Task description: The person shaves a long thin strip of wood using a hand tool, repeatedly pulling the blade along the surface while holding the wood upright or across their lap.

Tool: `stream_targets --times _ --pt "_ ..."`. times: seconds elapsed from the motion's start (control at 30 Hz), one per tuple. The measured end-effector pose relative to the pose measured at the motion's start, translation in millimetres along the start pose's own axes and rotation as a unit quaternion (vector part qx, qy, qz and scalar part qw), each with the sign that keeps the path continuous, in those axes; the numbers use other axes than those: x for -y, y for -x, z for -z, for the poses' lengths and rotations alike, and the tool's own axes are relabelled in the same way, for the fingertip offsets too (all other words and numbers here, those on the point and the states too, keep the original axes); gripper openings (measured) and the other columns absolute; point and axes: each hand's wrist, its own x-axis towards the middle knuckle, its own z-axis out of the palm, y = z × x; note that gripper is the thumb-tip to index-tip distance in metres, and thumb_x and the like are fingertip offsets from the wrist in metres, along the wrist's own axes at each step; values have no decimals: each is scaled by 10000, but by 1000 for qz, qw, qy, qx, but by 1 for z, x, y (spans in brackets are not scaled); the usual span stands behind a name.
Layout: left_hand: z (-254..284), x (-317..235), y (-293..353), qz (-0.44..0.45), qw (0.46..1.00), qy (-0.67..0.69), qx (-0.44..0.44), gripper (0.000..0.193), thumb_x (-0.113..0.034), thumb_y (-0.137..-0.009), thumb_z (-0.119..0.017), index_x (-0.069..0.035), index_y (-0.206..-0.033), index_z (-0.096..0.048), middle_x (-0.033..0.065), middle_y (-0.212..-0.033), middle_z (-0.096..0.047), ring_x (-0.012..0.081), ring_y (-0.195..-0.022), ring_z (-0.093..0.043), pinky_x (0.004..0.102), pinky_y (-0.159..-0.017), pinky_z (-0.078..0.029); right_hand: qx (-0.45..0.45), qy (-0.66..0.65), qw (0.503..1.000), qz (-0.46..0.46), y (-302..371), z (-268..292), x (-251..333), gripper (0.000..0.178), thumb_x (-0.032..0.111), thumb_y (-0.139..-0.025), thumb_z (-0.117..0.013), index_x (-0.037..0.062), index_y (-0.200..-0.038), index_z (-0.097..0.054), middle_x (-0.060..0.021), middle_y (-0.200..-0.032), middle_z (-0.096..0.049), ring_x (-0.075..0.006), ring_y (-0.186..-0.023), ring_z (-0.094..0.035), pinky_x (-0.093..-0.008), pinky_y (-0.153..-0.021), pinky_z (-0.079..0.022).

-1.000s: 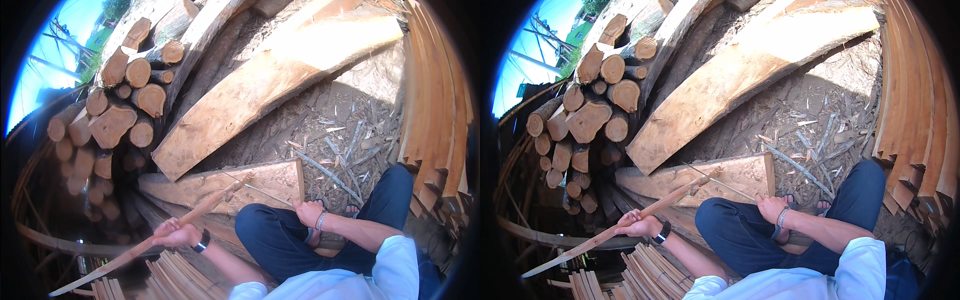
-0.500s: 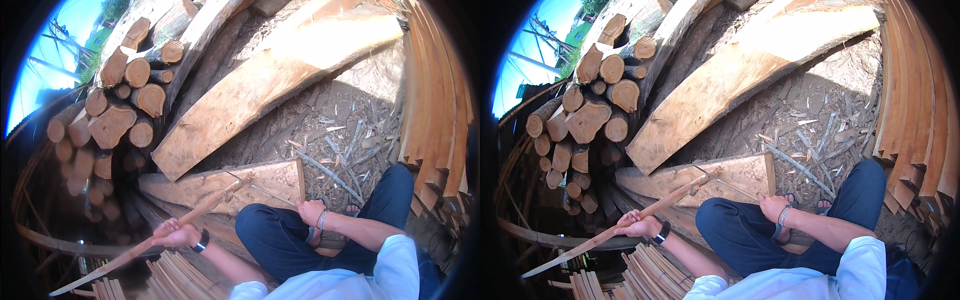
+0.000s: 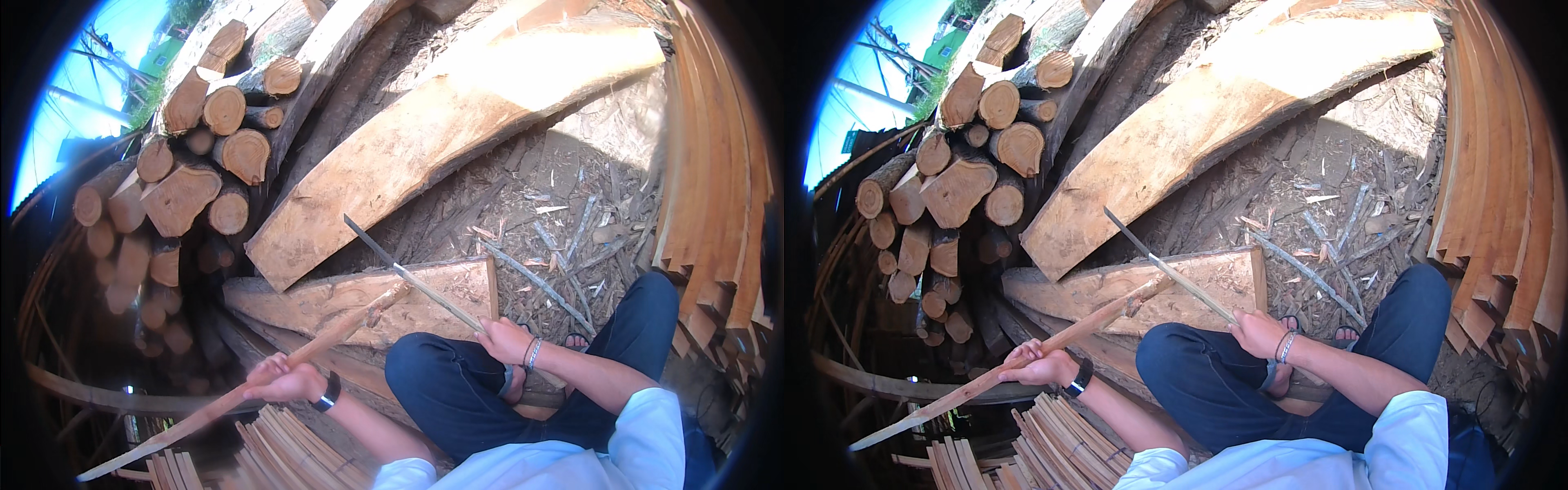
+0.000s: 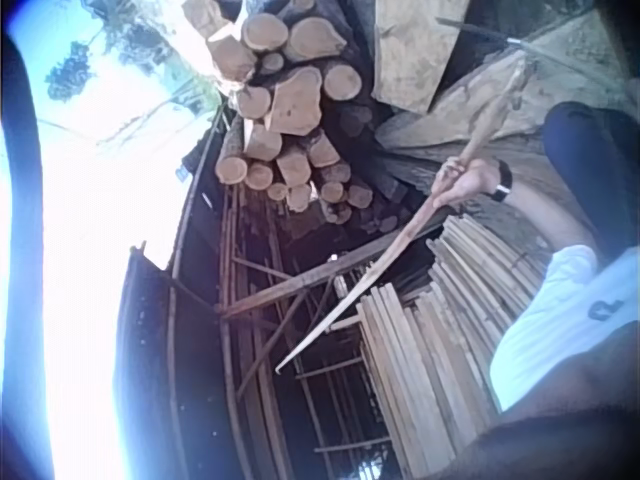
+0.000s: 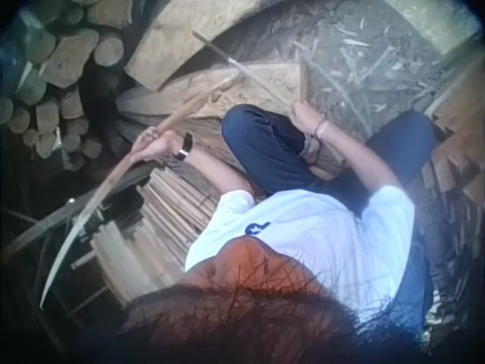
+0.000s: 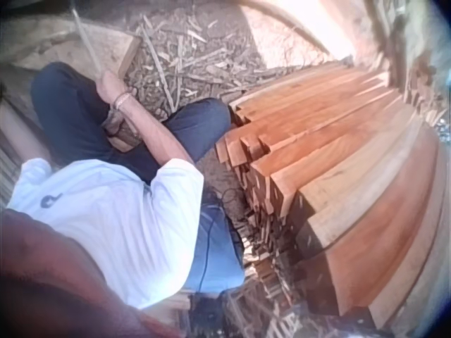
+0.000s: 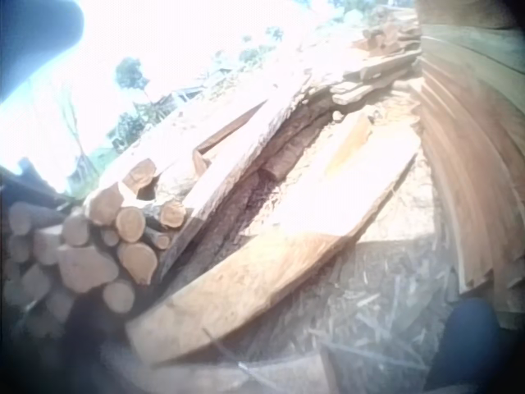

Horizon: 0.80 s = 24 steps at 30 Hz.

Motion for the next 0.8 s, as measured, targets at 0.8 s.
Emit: stream_targets --times 0.8 --pt "-7 -8 10 -5 1000 -13 -2 546 -551 -955 -250 -86 -701 -381 8 -563 -297 99 -457 -258 216 -431 -257 -35 98 994 17 -3 -18 -20 156 101 -797 -496 26 -929 -531 -205 -694 -632 -359 -658 -653 -468 -580 -515"
